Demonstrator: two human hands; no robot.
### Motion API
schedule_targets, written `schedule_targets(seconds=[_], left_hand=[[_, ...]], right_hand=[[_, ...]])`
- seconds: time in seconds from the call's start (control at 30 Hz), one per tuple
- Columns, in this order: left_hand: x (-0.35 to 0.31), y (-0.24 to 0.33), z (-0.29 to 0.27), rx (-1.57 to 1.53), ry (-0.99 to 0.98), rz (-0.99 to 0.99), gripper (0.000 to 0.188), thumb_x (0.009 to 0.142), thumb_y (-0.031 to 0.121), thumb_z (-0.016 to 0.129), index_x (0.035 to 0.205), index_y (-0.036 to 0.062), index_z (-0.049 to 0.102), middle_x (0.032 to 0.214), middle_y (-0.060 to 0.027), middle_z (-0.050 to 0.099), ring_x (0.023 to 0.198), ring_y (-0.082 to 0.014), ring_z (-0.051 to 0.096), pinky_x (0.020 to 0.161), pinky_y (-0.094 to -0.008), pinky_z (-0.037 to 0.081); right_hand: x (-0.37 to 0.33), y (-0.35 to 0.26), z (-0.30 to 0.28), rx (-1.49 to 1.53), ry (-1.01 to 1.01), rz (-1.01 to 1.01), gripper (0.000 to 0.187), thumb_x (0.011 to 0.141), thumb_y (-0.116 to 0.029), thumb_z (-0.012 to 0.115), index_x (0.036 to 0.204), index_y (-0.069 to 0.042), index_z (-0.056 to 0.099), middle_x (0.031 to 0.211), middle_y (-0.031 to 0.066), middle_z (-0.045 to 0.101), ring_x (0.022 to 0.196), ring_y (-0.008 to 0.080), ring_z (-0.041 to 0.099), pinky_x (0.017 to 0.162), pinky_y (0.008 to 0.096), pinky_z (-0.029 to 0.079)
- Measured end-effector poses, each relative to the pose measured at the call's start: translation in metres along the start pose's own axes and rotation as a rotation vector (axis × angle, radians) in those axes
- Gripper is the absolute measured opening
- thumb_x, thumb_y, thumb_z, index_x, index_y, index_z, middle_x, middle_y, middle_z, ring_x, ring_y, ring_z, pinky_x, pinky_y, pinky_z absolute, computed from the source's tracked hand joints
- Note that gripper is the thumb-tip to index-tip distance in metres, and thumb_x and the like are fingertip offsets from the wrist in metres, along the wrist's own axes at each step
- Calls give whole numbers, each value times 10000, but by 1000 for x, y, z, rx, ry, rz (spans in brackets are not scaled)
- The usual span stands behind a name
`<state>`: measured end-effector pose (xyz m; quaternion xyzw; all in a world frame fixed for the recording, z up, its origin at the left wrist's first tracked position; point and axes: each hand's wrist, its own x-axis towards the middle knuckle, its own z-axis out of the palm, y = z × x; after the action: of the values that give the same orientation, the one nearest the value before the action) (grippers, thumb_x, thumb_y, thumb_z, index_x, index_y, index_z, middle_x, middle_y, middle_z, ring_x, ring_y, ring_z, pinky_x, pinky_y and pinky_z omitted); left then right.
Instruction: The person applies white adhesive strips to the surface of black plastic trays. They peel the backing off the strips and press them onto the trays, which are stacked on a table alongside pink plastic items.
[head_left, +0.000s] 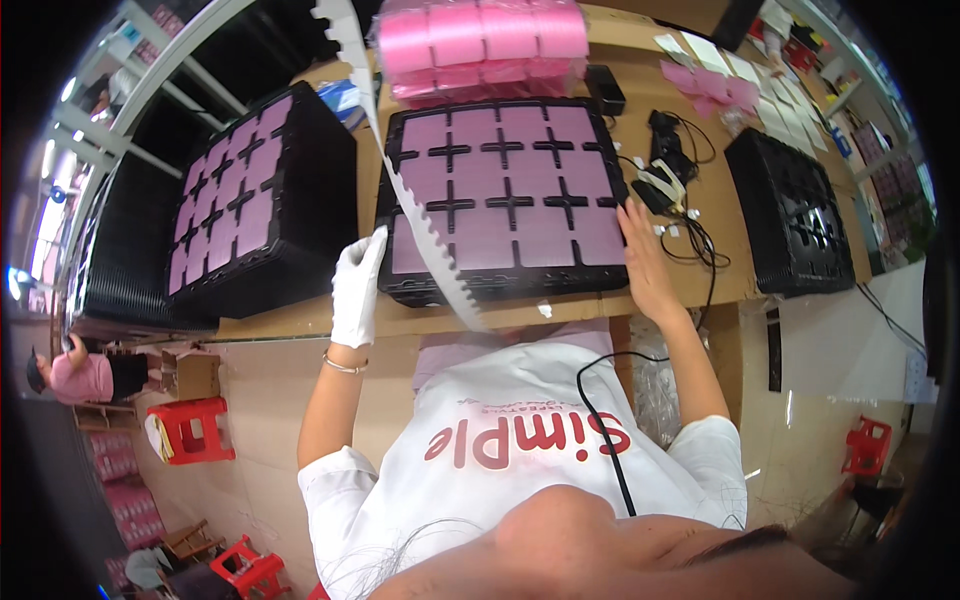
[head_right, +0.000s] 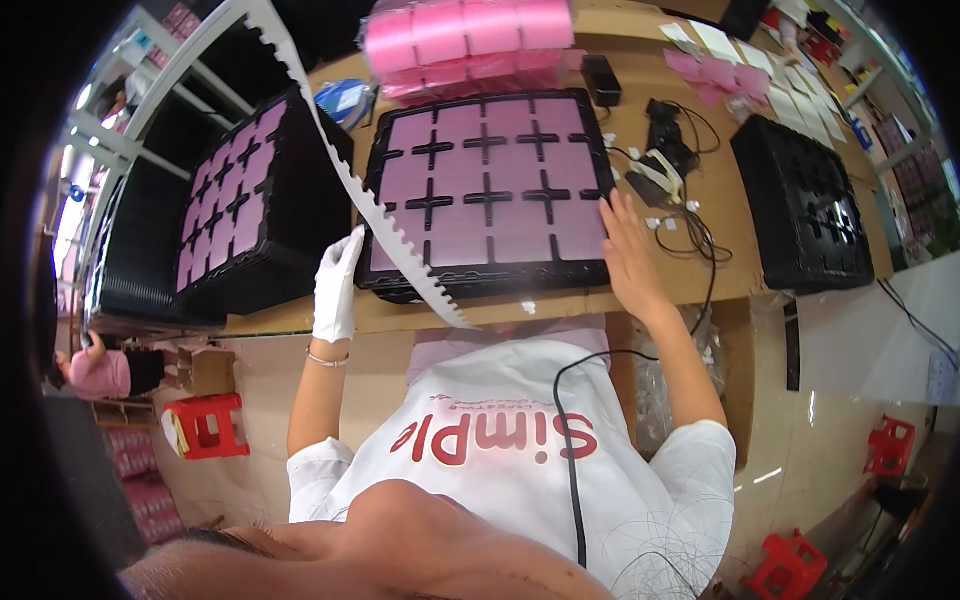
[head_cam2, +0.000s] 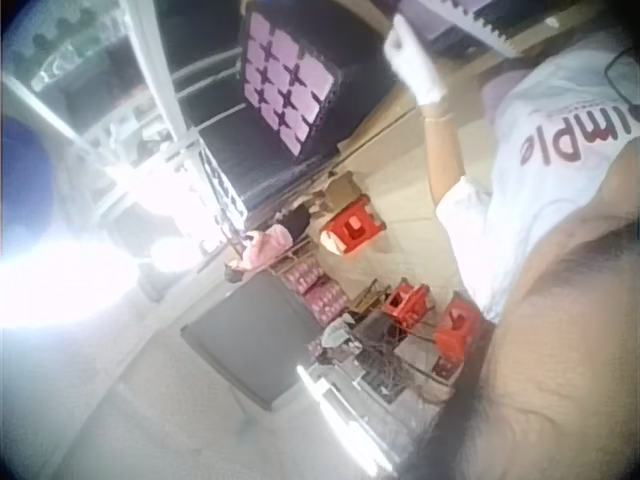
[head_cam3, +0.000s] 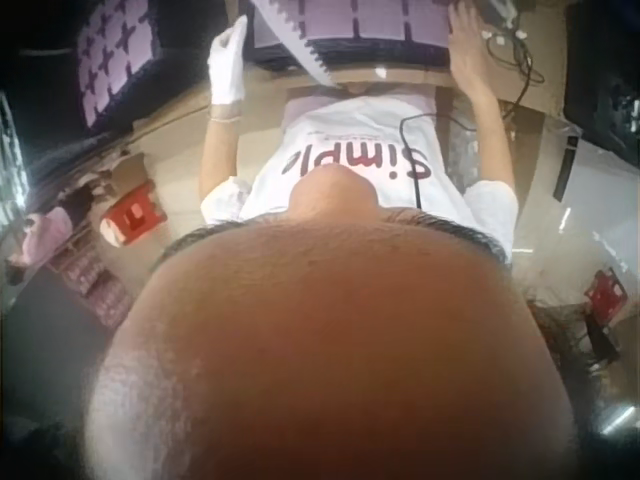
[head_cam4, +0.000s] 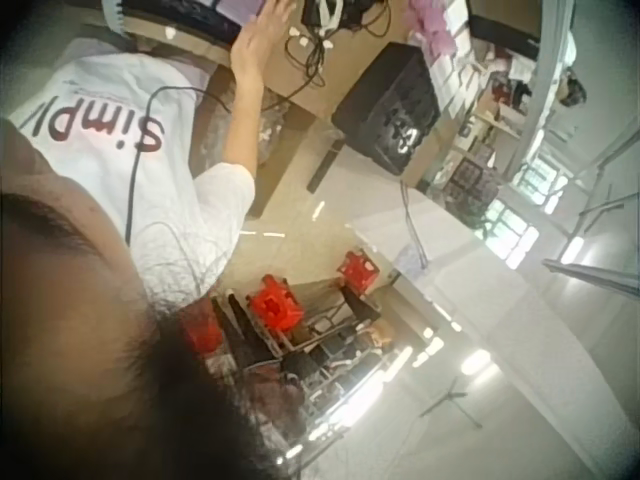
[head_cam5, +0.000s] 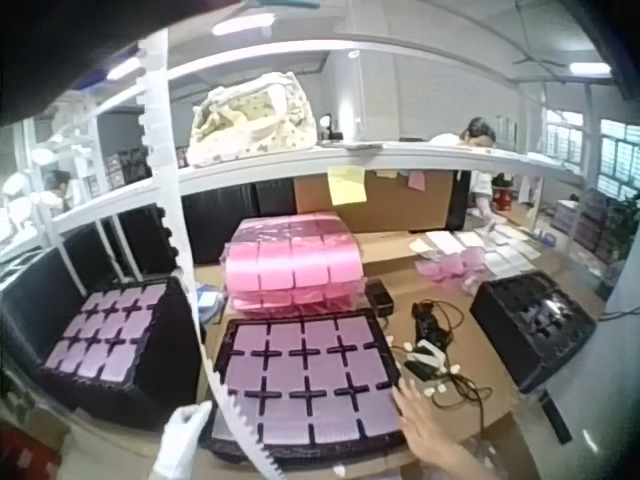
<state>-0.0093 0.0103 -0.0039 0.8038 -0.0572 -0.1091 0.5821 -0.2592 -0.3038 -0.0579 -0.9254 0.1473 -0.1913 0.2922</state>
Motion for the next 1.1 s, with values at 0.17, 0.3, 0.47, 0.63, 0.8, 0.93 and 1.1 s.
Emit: schedule_targets(seconds=[0.17, 0.3, 0.47, 0.63, 0.8, 0.93, 1.1], left_hand=[[8, 19, 1, -145, -297, 54, 513, 830, 237, 783, 1181, -62, 556, 1006, -56, 652, 879, -85, 591, 783, -223, 482], [12, 56, -34, -164, -130, 245, 475, 846, 194, 759, 1194, -60, 559, 915, -1, 576, 785, -49, 502, 696, -215, 442], [53, 75, -166, -265, 161, 303, 423, 839, 160, 745, 1204, -4, 609, 937, -15, 631, 797, -75, 566, 711, -209, 452], [120, 42, -315, -284, 281, 156, 300, 876, 158, 708, 1144, 31, 662, 1044, -27, 685, 899, -111, 645, 743, -291, 524], [156, 19, -346, 3, 466, 36, 414, 850, 231, 748, 1165, -16, 645, 1080, -47, 685, 915, -167, 661, 807, -315, 533], [147, 39, -310, 1012, 765, 150, 473, 836, 320, 746, 1204, 42, 647, 1096, -98, 683, 968, -255, 661, 870, -353, 522], [99, 77, -172, 684, 54, 929, 400, 938, 342, 613, 1234, 72, 615, 1289, -168, 595, 1205, -319, 559, 991, -386, 464]], right_hand=[[8, 4, 2, -82, 176, -100, 597, 1053, -418, 237, 1522, -53, 280, 1603, 144, 212, 1497, 348, 97, 1194, 470, 75], [6, 13, -18, 165, 378, -117, 626, 1063, -416, 215, 1505, 23, 271, 1570, 153, 289, 1477, 310, 196, 1198, 425, 114], [3, 1, -27, 409, 364, -20, 584, 1070, -382, 251, 1479, 26, 327, 1525, 172, 360, 1422, 288, 328, 1138, 431, 300], [11, -2, -12, 364, 291, 49, 546, 1071, -367, 264, 1466, -6, 373, 1492, 167, 409, 1385, 286, 391, 1086, 421, 367], [17, -14, -11, 325, 290, 23, 535, 1070, -359, 267, 1445, -1, 398, 1466, 160, 436, 1357, 278, 418, 1078, 409, 374], [23, -19, -10, 313, 288, 12, 526, 1070, -353, 269, 1428, 3, 418, 1445, 155, 457, 1335, 272, 441, 1072, 399, 381], [33, -28, -12, 313, 265, -16, 513, 1068, -342, 280, 1403, 9, 449, 1434, 154, 462, 1318, 273, 450, 1064, 381, 384]])
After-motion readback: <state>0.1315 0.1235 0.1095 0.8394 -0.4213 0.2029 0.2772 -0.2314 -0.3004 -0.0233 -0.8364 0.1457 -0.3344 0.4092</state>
